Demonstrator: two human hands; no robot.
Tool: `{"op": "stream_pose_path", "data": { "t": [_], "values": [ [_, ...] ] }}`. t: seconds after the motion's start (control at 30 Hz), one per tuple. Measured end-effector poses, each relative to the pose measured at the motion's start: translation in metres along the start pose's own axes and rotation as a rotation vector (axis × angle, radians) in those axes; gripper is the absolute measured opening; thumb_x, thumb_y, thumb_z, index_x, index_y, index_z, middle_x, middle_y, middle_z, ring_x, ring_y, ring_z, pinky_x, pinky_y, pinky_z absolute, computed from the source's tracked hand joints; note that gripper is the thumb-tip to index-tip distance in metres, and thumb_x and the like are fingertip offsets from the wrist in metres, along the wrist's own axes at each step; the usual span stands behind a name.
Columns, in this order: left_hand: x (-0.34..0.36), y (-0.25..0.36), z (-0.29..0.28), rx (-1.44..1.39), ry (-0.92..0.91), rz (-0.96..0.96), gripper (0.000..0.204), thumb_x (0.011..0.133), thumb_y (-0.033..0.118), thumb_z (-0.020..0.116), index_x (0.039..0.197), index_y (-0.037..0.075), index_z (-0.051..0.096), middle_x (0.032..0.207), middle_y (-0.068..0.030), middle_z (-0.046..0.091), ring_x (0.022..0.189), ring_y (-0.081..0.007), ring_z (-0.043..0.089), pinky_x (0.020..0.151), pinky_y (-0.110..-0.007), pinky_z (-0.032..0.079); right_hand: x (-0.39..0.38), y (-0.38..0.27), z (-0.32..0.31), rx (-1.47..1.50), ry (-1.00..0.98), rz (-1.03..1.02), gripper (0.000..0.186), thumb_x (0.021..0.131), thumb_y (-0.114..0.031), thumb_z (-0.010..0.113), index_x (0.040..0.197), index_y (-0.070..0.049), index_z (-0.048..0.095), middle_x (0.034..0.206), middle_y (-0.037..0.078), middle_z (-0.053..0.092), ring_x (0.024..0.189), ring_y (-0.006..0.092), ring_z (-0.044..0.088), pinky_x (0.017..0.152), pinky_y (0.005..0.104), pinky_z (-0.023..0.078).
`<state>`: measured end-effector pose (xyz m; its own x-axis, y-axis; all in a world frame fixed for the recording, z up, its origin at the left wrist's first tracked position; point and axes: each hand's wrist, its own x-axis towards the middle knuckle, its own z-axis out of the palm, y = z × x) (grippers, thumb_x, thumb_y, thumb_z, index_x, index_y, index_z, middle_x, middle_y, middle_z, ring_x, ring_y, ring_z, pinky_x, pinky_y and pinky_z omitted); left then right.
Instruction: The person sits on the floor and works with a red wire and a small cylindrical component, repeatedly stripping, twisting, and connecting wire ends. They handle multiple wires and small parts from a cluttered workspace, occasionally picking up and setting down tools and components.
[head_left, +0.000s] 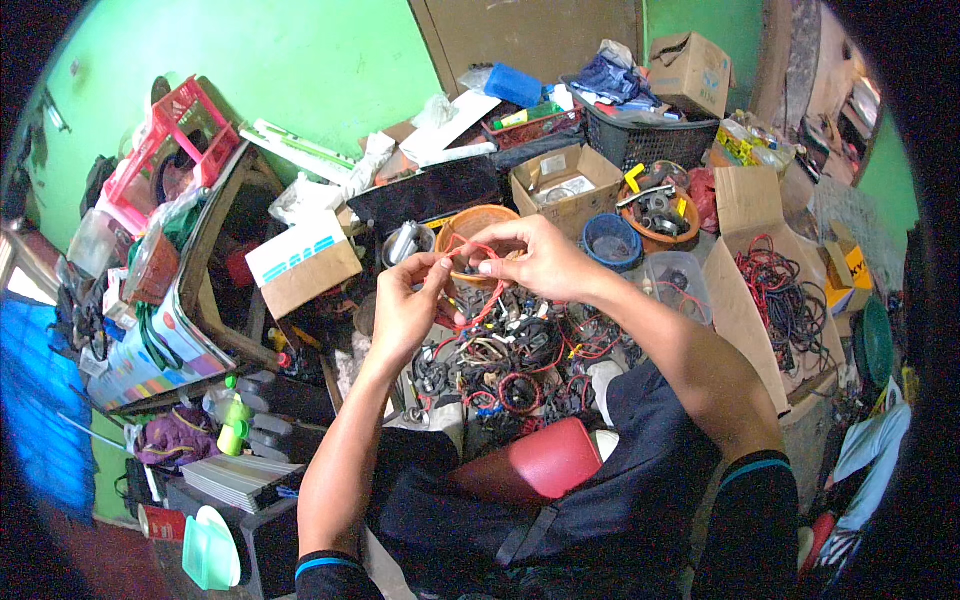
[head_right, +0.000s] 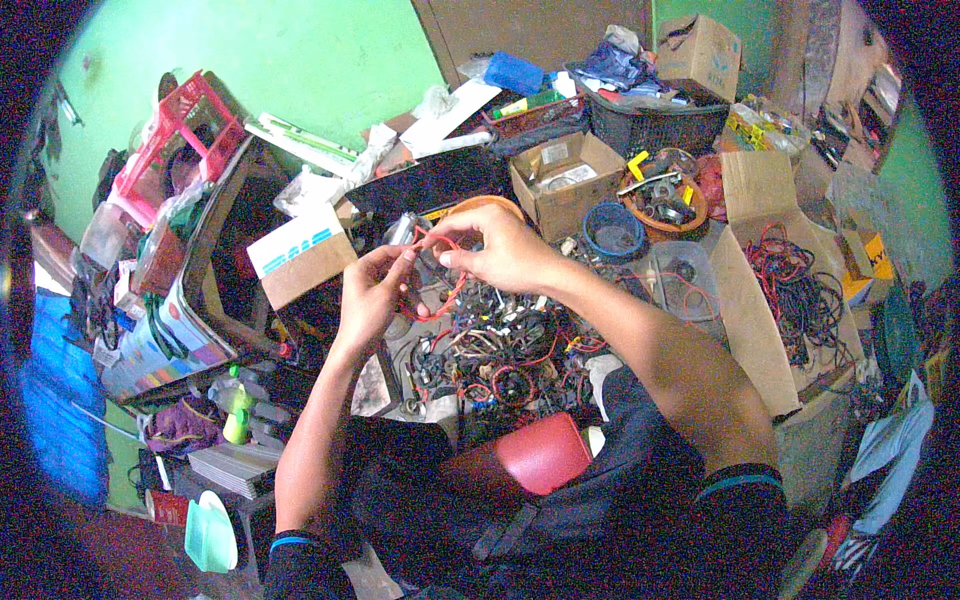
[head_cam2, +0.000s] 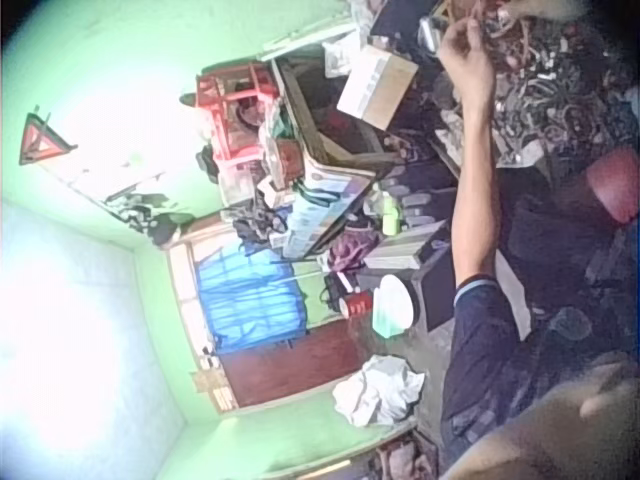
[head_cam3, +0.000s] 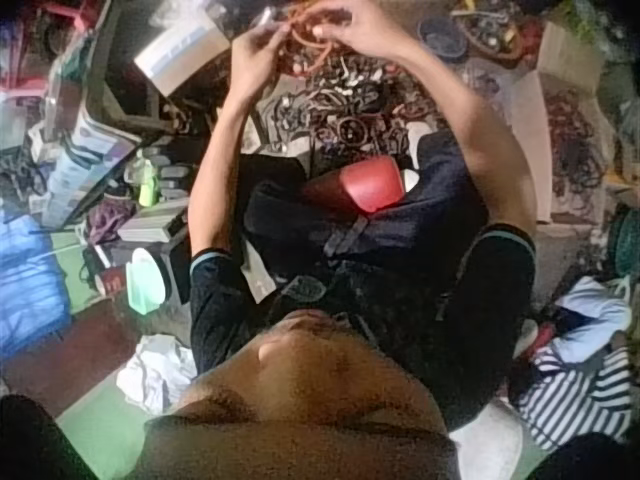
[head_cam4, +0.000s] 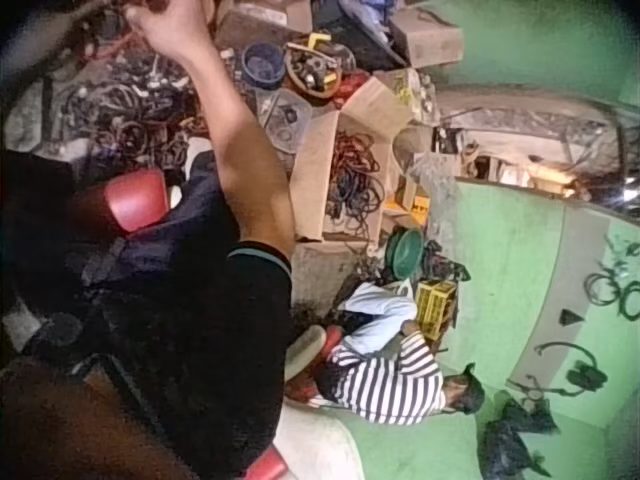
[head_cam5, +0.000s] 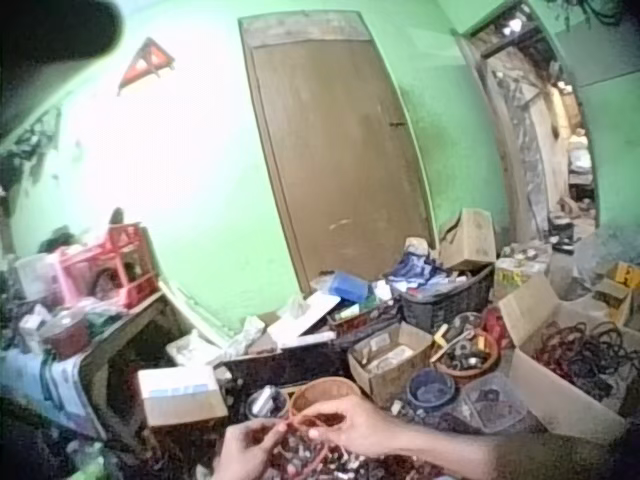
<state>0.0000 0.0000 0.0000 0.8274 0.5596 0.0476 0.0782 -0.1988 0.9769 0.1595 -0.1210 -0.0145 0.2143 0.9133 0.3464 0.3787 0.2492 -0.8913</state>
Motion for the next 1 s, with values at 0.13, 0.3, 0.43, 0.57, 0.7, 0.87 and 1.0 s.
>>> {"op": "stream_pose_path", "data": {
  "t": [0.13,0.3,0.43,0.57,0.7,0.87,1.0],
  "values": [
    [-0.001,0.005,-0.001,-0.02,0.06,0.047,0.023,0.09,0.017,0.057,0.101,-0.003,0.057,0.07,-0.0038,0.056,0.05,-0.015,0.06,0.044,-0.026,0.048,0.003,-0.002,0.002,0.19,0.095,0.082,0.022,0.083,-0.005,0.06,0.105,-0.001,0.061,0.089,0.006,0.065,0.076,0.012,0.062,0.065,0.0258,0.051],
    [0.0,0.002,-0.004,-0.024,0.078,0.073,0.021,0.089,0.015,0.057,0.097,-0.004,0.058,0.069,-0.0037,0.056,0.051,-0.0148,0.06,0.044,-0.026,0.05,0.003,-0.006,0.005,0.169,0.154,0.047,0.021,0.084,-0.006,0.059,0.103,0.003,0.059,0.087,0.008,0.065,0.072,0.0117,0.062,0.06,0.0265,0.052],
    [-0.005,0.006,-0.001,0.021,0.04,0.13,0.019,0.089,0.013,0.057,0.094,-0.005,0.059,0.071,-0.0048,0.057,0.052,-0.0152,0.061,0.046,-0.027,0.051,0.002,-0.005,0.006,0.111,0.2,0.093,0.019,0.085,-0.006,0.059,0.102,0.004,0.059,0.084,0.009,0.065,0.068,0.0117,0.062,0.058,0.0257,0.051],
    [-0.006,0.006,0.002,-0.025,0.062,0.148,0.019,0.089,0.013,0.057,0.094,-0.005,0.06,0.071,-0.005,0.058,0.051,-0.0139,0.06,0.044,-0.026,0.049,0.005,-0.003,-0.002,0.204,0.195,0.017,0.016,0.085,-0.005,0.059,0.099,0.004,0.061,0.08,0.007,0.065,0.063,0.0105,0.061,0.056,0.0245,0.051],
    [-0.004,0.006,-0.003,0.001,0.19,0.186,0.018,0.089,0.014,0.058,0.093,-0.003,0.061,0.068,-0.0019,0.056,0.046,-0.0083,0.053,0.04,-0.023,0.044,0.007,-0.005,-0.003,0.285,0.213,-0.07,0.012,0.083,-0.008,0.064,0.093,0.0,0.065,0.08,0.005,0.065,0.067,0.0094,0.061,0.058,0.0236,0.051],
    [-0.004,0.007,-0.005,-0.035,0.357,0.239,0.017,0.088,0.014,0.06,0.091,-0.003,0.061,0.063,0.0007,0.054,0.043,-0.0037,0.046,0.034,-0.021,0.035,0.005,-0.007,-0.013,0.354,0.14,0.01,0.015,0.084,-0.014,0.064,0.092,-0.002,0.067,0.083,0.005,0.066,0.073,0.0099,0.062,0.056,0.0222,0.051],
    [-0.002,0.001,-0.004,0.097,0.392,0.34,0.016,0.087,0.014,0.061,0.091,-0.002,0.061,0.062,0.0012,0.054,0.043,-0.0028,0.044,0.035,-0.02,0.032,0.003,-0.005,-0.015,0.078,0.158,0.131,0.018,0.081,-0.014,0.066,0.092,-0.001,0.066,0.084,0.007,0.067,0.074,0.0126,0.062,0.064,0.0276,0.051]
  ]
}}
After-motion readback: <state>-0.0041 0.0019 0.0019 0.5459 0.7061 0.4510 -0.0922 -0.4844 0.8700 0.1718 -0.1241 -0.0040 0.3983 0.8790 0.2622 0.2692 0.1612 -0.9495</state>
